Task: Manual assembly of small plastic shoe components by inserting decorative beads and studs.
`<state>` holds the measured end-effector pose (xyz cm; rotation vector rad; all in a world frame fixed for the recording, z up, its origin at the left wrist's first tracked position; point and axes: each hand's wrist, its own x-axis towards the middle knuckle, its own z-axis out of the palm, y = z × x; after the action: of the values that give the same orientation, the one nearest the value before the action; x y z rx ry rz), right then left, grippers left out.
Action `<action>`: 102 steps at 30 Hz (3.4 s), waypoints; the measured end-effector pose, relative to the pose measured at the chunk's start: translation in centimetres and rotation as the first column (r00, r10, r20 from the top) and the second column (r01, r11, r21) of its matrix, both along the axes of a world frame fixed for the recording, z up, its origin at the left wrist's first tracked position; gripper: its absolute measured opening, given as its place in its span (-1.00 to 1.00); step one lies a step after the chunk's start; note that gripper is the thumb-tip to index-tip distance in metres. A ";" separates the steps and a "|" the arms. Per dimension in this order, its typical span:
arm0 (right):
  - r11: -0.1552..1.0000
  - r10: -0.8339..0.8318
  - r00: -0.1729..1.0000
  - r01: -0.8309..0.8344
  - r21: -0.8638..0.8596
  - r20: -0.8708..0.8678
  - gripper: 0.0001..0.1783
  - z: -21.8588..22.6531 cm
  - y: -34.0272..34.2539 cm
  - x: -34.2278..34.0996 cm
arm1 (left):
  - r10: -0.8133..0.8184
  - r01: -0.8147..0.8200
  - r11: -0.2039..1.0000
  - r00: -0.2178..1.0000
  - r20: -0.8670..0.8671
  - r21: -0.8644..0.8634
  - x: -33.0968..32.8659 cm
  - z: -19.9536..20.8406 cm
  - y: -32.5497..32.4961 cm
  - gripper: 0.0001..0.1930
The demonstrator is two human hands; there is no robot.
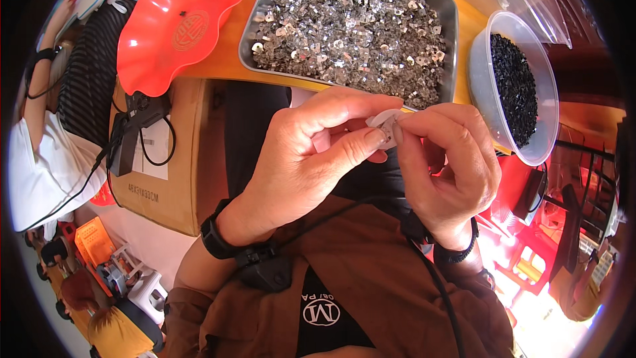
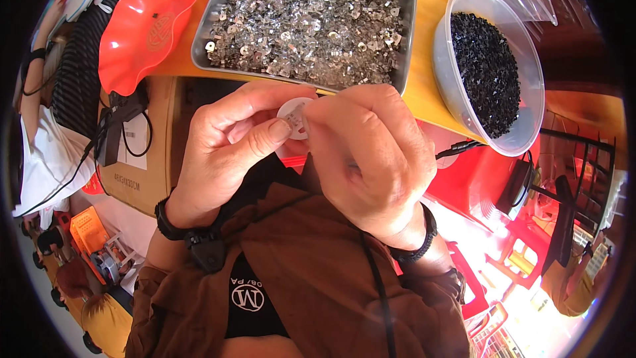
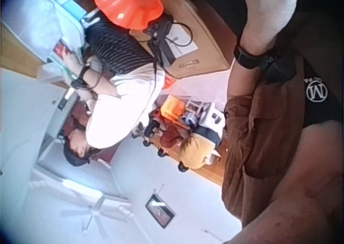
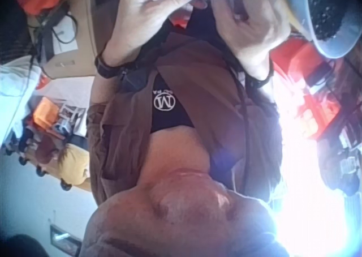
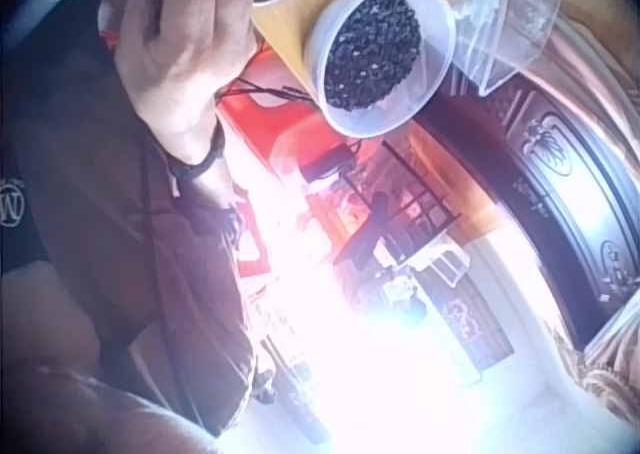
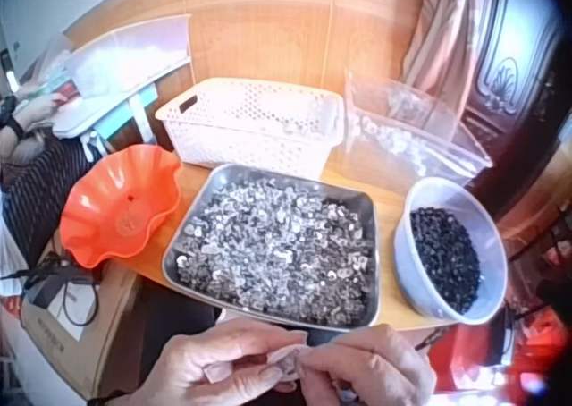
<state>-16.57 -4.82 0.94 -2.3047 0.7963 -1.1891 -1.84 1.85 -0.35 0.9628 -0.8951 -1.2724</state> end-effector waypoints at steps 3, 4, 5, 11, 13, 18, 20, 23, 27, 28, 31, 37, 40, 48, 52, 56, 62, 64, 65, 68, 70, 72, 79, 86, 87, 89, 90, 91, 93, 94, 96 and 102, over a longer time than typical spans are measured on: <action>0.998 -0.053 0.999 0.053 -0.023 -0.002 -0.75 -0.3 0.2 0.4 | 0.033 -0.031 0.999 0.996 0.085 -0.021 -0.1 0.4 -0.1 -0.72; 0.997 -0.073 0.997 0.073 -0.037 -0.007 -0.75 -0.4 0.3 0.4 | 0.047 -0.043 0.999 0.988 0.149 -0.030 -0.1 0.4 -0.1 -0.72; 0.997 -0.073 0.997 0.073 -0.036 -0.007 -0.75 -0.4 0.2 0.4 | 0.046 -0.043 0.999 0.988 0.149 -0.029 -0.2 0.4 -0.1 -0.72; 0.989 -0.007 1.000 0.002 -0.149 -0.030 -0.68 -0.4 -0.1 -0.1 | 0.159 -0.145 0.985 0.972 0.175 -0.091 -0.9 0.4 0.0 -0.77; 0.915 0.065 0.990 -0.109 -0.387 -0.125 -0.59 -0.9 -0.6 -0.5 | 0.209 -0.197 0.977 0.963 0.173 -0.085 -1.1 0.4 -0.1 -0.79; 0.905 0.069 0.982 -0.136 -0.404 -0.175 -0.52 -1.1 -0.8 -0.5 | 0.281 -0.267 0.959 0.941 0.190 -0.097 -1.5 0.0 -0.5 -0.80; 0.890 0.049 0.975 -0.141 -0.433 -0.217 -0.52 -1.1 -0.7 -0.6 | 0.286 -0.274 0.958 0.933 0.216 -0.087 -1.6 0.0 -0.6 -0.80; 0.879 -0.030 0.939 -0.138 -0.456 -0.342 -0.47 -0.7 -0.5 -0.2 | 0.321 -0.322 0.946 0.929 0.182 -0.023 -1.4 -0.3 -0.7 -0.79; 0.963 0.035 0.992 -0.065 -0.260 -0.117 -0.54 -1.9 -1.0 -0.1 | 0.235 -0.237 0.971 0.971 -0.045 -0.044 -1.0 -0.5 -1.0 -0.72; 0.965 0.035 0.993 -0.064 -0.256 -0.117 -0.54 -1.9 -0.9 -0.1 | 0.234 -0.235 0.971 0.971 -0.044 -0.040 -0.9 -0.5 -0.7 -0.72; 0.958 0.165 0.979 -0.188 0.218 0.121 -0.69 -1.5 -1.0 -0.2 | 0.168 -0.159 0.983 0.981 -0.093 0.093 -0.5 -0.6 -0.3 -0.71; 0.631 -0.008 0.899 -0.335 0.700 0.438 -0.88 -1.0 -1.5 0.1 | 0.157 -0.163 0.986 0.975 -0.158 -0.027 -1.3 -1.3 -0.7 -0.76; 0.569 -0.021 0.861 -0.407 0.714 0.508 -0.86 -2.0 -1.8 -0.1 | 0.158 -0.169 0.983 0.979 -0.132 -0.072 -1.3 -1.4 -0.8 -0.78; 0.690 0.083 0.937 -0.299 0.659 0.338 -0.85 -1.6 -1.8 -0.4 | 0.187 -0.188 0.982 0.978 -0.095 -0.003 -1.7 -0.6 -0.9 -0.79; 0.484 0.030 0.919 -0.358 0.799 0.394 -0.87 -1.2 -1.3 -0.3 | 0.167 -0.165 0.986 0.972 -0.166 0.025 -1.2 -0.5 -0.7 -0.81; 0.518 -0.003 0.898 -0.376 0.769 0.441 -0.87 -1.5 -1.1 -0.3 | 0.159 -0.153 0.987 0.975 -0.159 0.048 -1.4 -0.4 -0.7 -0.80; 0.822 0.065 0.947 -0.230 0.521 0.316 -0.84 -1.3 -0.6 0.0 | 0.189 -0.175 0.980 0.968 -0.164 0.098 -1.6 -0.2 -0.6 -0.80; 0.834 0.069 0.944 -0.232 0.501 0.323 -0.84 -1.6 -0.5 0.2 | 0.190 -0.168 0.976 0.969 -0.160 0.138 -1.4 -0.3 -0.5 -0.80; 0.845 0.074 0.941 -0.235 0.480 0.330 -0.83 -1.7 -0.5 0.3 | 0.179 -0.146 0.975 0.963 -0.203 0.168 -1.3 -0.5 -0.6 -0.81; 0.889 0.104 0.940 -0.234 0.393 0.323 -0.83 -2.3 -0.8 0.4 | 0.250 -0.168 0.953 0.906 -0.342 0.252 -2.0 -0.4 -0.9 -0.83; 0.879 0.100 0.944 -0.232 0.416 0.316 -0.83 -2.3 -0.6 0.5 | 0.329 -0.205 0.928 0.842 -0.428 0.310 -2.2 -0.4 -1.0 -0.84; 0.869 0.096 0.946 -0.231 0.438 0.308 -0.82 -2.3 -0.5 0.5 | 0.303 -0.176 0.936 0.841 -0.448 0.304 -2.1 -0.9 -0.9 -0.85; 0.749 0.030 0.956 -0.214 0.628 0.290 -0.82 -2.7 -0.3 0.7 | 0.346 -0.273 0.916 0.909 -0.234 0.293 -1.8 -1.4 -1.0 -0.85; 0.912 0.084 0.973 -0.161 0.377 0.213 -0.83 -2.4 -0.4 0.6 | 0.231 -0.205 0.952 0.968 -0.096 0.228 -1.5 -1.3 -0.7 -0.84; 0.891 0.046 0.969 -0.150 0.429 0.243 -0.86 -2.7 -0.3 0.5 | 0.218 -0.195 0.962 0.970 -0.105 0.193 -1.5 -1.4 -0.7 -0.80; 0.766 0.001 0.955 -0.192 0.614 0.298 -0.88 -2.6 -0.9 0.3 | 0.175 -0.140 0.968 0.971 -0.162 0.207 -1.2 -0.9 -0.6 -0.75; 0.594 -0.052 0.939 -0.244 0.767 0.339 -0.89 -2.6 -1.2 0.1 | 0.138 -0.087 0.970 0.966 -0.220 0.227 -1.0 -0.7 -0.5 -0.69; 0.560 -0.045 0.934 -0.271 0.783 0.355 -0.92 -2.7 -1.3 -0.1 | 0.090 -0.049 0.987 0.958 -0.271 0.152 -1.0 -1.1 -0.5 -0.62; 0.570 -0.039 0.935 -0.268 0.776 0.352 -0.92 -2.4 -1.4 -0.4 | 0.077 -0.042 0.989 0.967 -0.244 0.144 -0.9 -0.8 -0.2 -0.63; 0.573 -0.031 0.937 -0.268 0.775 0.347 -0.91 -2.4 -1.4 -0.4 | 0.071 -0.040 0.989 0.974 -0.217 0.143 -0.8 -0.6 -0.2 -0.63; 0.655 -0.039 0.940 -0.232 0.719 0.339 -0.86 -2.7 -1.6 -0.4 | 0.065 -0.035 0.987 0.980 -0.188 0.158 -0.6 -0.3 -0.3 -0.64; 0.989 0.070 0.987 -0.051 -0.138 0.143 -0.73 -2.1 -1.8 0.2 | 0.128 -0.105 0.985 0.976 -0.174 0.138 -1.1 -0.2 -0.3 -0.60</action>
<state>-16.39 -6.60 -1.12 -2.2962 0.6056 -1.4053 -2.93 1.51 -0.51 0.9669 -0.6122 -1.3058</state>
